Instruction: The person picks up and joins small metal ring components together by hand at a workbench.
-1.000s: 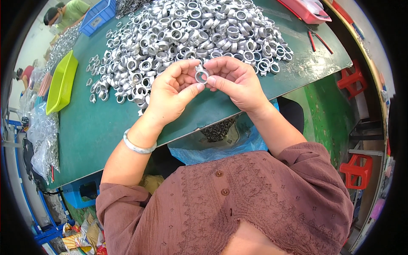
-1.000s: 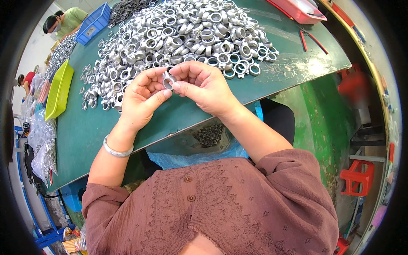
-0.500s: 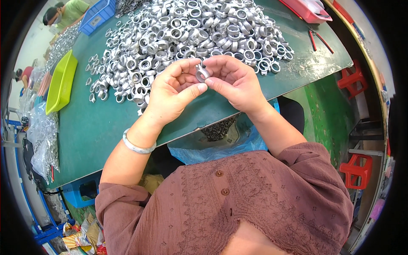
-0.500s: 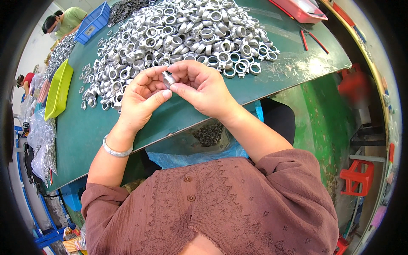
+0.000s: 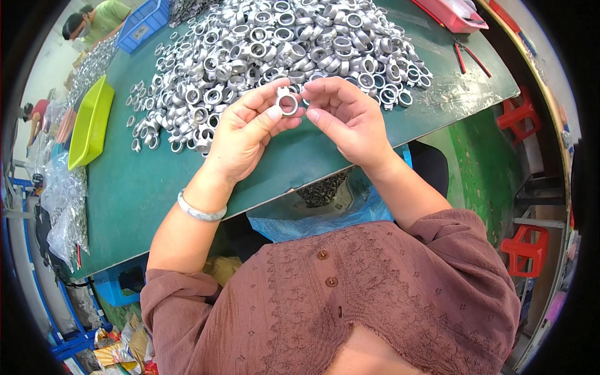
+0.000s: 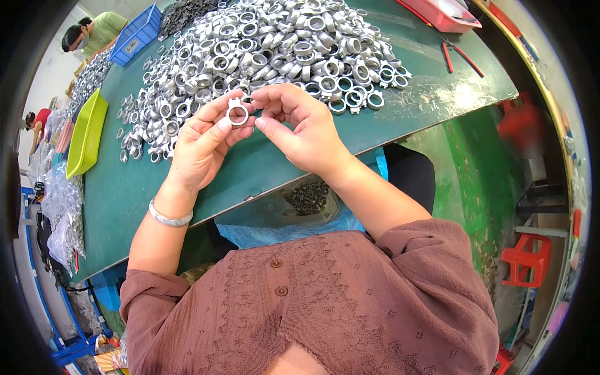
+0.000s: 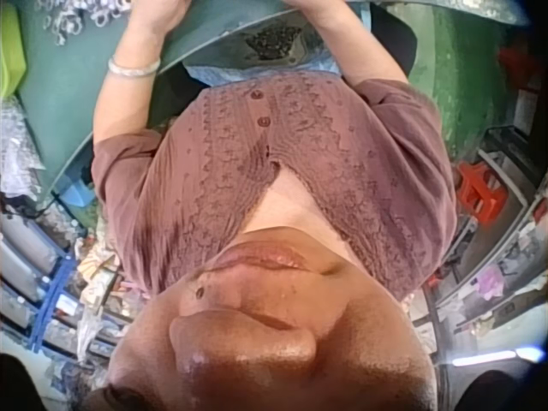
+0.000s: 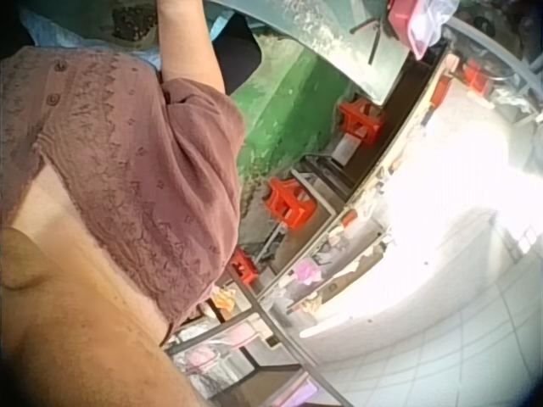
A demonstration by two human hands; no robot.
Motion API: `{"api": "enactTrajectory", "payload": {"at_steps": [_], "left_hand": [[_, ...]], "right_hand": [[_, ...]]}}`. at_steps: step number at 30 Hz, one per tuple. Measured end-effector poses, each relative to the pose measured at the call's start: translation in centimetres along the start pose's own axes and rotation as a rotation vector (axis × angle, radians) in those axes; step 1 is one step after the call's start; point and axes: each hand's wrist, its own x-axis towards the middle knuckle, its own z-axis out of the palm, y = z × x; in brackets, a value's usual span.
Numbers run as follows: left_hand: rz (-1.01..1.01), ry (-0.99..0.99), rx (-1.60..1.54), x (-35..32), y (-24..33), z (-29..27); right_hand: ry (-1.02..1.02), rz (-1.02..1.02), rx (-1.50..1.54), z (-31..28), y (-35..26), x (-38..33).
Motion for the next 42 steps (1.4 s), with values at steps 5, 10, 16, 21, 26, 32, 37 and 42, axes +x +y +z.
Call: {"api": "enactTrajectory", "payload": {"at_steps": [5,10,16,21,26,32,37,42], "left_hand": [[-0.011,-0.021,-0.038,0.0,0.0,0.0],[-0.039,-0.040,-0.081,0.0,-0.1,-0.1],[-0.068,-0.090,-0.141,-0.1,-0.4,-0.7],[-0.037,-0.125,-0.161,-0.1,-0.6,-0.9],[-0.055,-0.084,-0.109,-0.1,-0.6,-0.8],[-0.049,-0.066,-0.087,0.0,-0.5,-0.4],[-0.029,-0.037,-0.020,0.0,-0.2,-0.1],[-0.024,-0.033,-0.019,0.0,-0.1,0.2]], "right_hand": [[-0.019,0.020,0.025,0.0,-0.1,0.0],[-0.015,-0.009,-0.097,0.1,-0.3,0.1],[0.001,-0.003,-0.213,0.3,-0.3,0.1],[-0.010,-0.013,-0.202,0.4,-0.3,0.2],[-0.015,-0.010,-0.219,0.3,-0.3,0.2],[-0.033,-0.026,-0.235,0.3,-0.5,0.2],[-0.042,-0.030,-0.212,0.6,-0.7,0.1],[-0.042,-0.087,-0.271,0.6,-0.6,0.1]]}}
